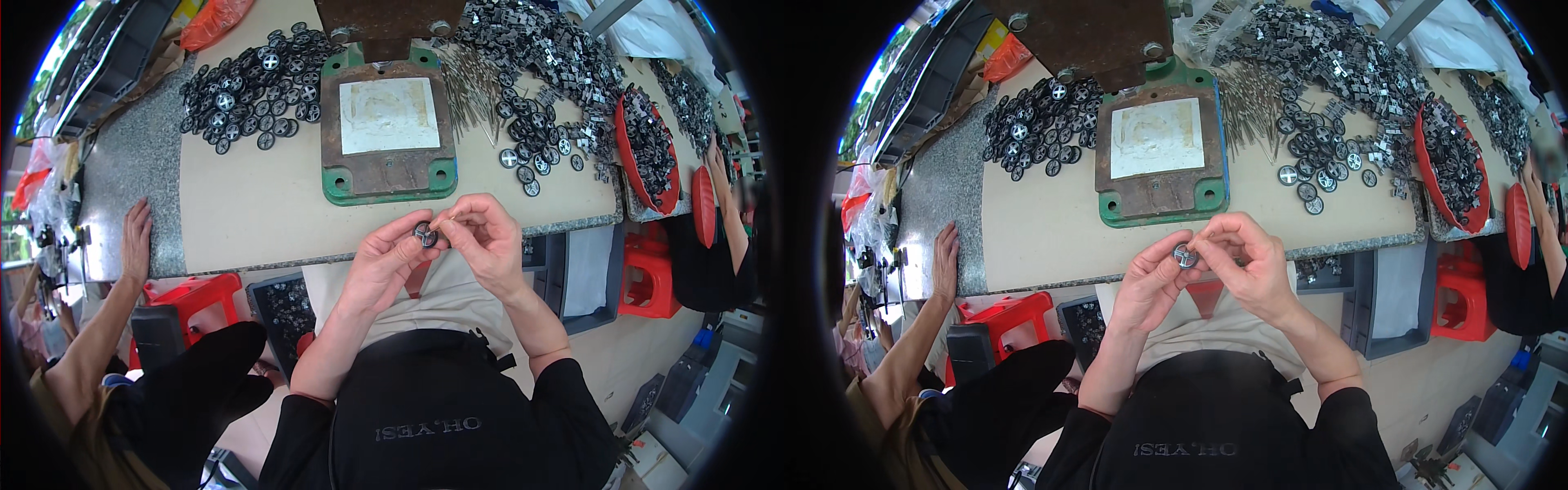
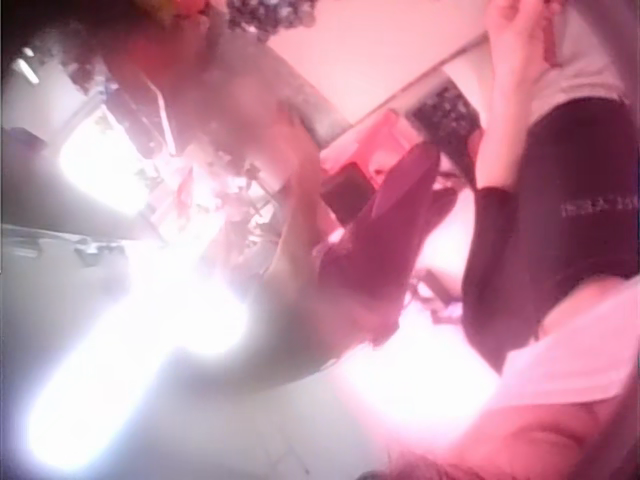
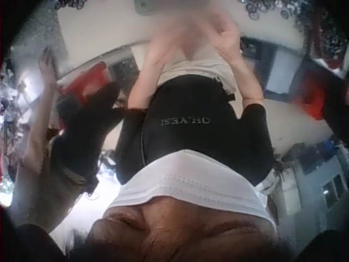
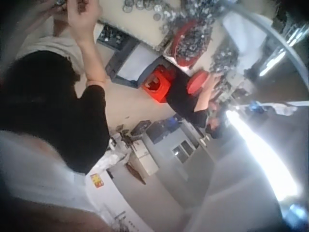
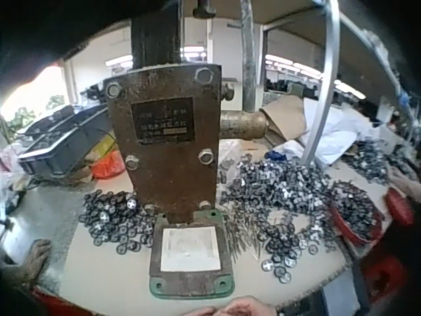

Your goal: Assembling small mechanical components using a hand press.

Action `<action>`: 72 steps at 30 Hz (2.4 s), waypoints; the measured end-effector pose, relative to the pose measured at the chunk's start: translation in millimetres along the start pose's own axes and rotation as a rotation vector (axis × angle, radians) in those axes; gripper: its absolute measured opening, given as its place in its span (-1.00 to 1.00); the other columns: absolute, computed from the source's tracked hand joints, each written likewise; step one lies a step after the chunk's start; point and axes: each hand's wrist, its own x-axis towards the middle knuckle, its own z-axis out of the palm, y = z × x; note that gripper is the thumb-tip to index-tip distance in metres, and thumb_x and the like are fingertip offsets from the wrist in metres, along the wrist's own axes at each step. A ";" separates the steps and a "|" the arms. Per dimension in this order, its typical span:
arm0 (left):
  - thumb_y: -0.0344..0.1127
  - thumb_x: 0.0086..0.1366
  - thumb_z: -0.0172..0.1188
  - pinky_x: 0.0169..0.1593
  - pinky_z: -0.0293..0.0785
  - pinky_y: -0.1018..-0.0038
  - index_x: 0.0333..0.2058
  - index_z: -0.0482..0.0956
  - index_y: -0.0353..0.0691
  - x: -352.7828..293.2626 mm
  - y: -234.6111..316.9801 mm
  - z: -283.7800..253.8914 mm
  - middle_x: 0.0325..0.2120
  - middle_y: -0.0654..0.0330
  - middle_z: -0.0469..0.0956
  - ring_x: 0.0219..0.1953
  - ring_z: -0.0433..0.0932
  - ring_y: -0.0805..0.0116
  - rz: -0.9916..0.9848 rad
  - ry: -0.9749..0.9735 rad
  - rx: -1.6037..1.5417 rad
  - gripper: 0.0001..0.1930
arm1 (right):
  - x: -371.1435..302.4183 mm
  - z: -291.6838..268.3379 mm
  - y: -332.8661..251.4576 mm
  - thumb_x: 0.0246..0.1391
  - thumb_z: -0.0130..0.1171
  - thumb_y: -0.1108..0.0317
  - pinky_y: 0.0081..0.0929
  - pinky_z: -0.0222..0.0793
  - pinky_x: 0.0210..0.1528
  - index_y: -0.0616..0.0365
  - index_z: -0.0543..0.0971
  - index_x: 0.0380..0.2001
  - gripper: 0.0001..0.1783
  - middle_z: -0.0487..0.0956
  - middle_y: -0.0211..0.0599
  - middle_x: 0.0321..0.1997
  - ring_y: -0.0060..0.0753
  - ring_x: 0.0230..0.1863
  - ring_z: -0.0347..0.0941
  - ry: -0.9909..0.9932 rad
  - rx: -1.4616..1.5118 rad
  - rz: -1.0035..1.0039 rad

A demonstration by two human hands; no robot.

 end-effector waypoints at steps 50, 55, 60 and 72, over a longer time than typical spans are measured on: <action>-0.42 0.22 0.04 -0.13 0.50 0.50 -0.02 0.35 -0.36 6.8 -10.2 8.4 -0.14 -0.05 0.44 -0.20 0.52 0.24 -0.009 0.072 0.115 -0.66 | 67.7 -212.5 -25.1 -0.21 0.24 0.39 -0.31 0.29 -0.11 0.24 0.50 -0.29 -0.68 0.46 -0.11 -0.22 -0.11 -0.15 0.39 0.437 -1.318 0.065; -0.44 0.22 0.04 -0.13 0.50 0.50 -0.02 0.34 -0.36 5.9 -10.5 6.9 -0.13 -0.06 0.43 -0.19 0.52 0.24 -0.005 0.079 0.115 -0.66 | 72.2 -209.6 -34.9 -0.26 0.25 0.45 -0.43 0.32 -0.20 0.28 0.49 -0.28 -0.64 0.48 -0.16 -0.31 -0.24 -0.27 0.43 0.408 -1.344 0.035; -0.46 0.22 0.03 -0.12 0.49 0.50 -0.02 0.35 -0.36 4.5 -8.7 11.8 -0.13 -0.04 0.44 -0.20 0.52 0.24 0.033 0.104 0.132 -0.66 | 37.7 -144.6 -60.8 -0.15 0.22 0.48 -0.72 0.27 -0.38 0.24 0.52 -0.28 -0.74 0.44 -0.54 -0.52 -0.73 -0.42 0.35 0.248 -0.527 0.065; -0.51 0.10 0.17 -0.17 0.47 0.50 -0.10 0.44 -0.36 2.0 -12.7 17.2 -0.25 0.08 0.53 -0.27 0.53 0.33 0.148 0.226 0.429 -0.66 | -3.4 -61.5 -0.8 -0.06 0.11 0.60 -0.72 0.26 -0.32 0.31 0.52 -0.31 -0.83 0.48 -0.44 -0.41 -0.69 -0.39 0.34 -0.013 0.099 0.292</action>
